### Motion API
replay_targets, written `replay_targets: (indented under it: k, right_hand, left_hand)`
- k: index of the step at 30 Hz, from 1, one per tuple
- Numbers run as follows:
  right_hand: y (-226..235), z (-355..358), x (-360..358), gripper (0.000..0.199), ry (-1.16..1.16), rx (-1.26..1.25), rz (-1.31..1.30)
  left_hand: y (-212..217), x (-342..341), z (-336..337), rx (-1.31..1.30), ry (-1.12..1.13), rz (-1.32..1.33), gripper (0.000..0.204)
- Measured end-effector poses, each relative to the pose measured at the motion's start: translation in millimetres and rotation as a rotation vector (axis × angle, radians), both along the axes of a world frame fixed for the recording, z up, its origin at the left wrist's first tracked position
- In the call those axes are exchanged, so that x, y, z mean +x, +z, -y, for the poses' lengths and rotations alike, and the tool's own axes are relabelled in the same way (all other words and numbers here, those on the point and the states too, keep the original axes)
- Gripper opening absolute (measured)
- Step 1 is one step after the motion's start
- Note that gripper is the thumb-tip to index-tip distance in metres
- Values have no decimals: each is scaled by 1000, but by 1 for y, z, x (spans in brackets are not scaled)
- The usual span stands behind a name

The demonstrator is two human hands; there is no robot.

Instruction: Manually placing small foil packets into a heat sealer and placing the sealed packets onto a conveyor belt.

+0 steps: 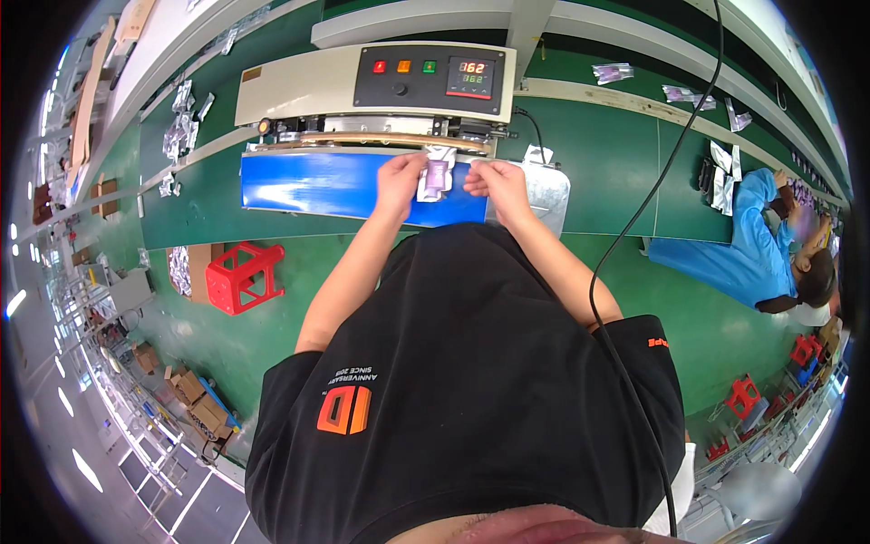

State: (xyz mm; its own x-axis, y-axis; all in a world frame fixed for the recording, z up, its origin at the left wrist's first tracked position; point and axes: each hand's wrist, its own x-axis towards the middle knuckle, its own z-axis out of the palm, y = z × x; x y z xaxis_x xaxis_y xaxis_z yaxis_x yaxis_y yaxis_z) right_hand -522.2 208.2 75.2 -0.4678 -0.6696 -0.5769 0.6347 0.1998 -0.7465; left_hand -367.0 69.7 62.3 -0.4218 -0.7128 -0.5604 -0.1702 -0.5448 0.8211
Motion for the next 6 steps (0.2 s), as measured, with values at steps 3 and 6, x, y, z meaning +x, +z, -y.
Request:
replay_targets:
  k: [3, 6]
  right_hand:
    - [-4, -18, -39, 21, -45, -43, -131]
    - [-21, -20, -118, 27, -328, 42, -501]
  left_hand:
    - [12, 29, 5, -189, 87, 57, 22]
    - [20, 45, 8, -309, 120, 117, 31]
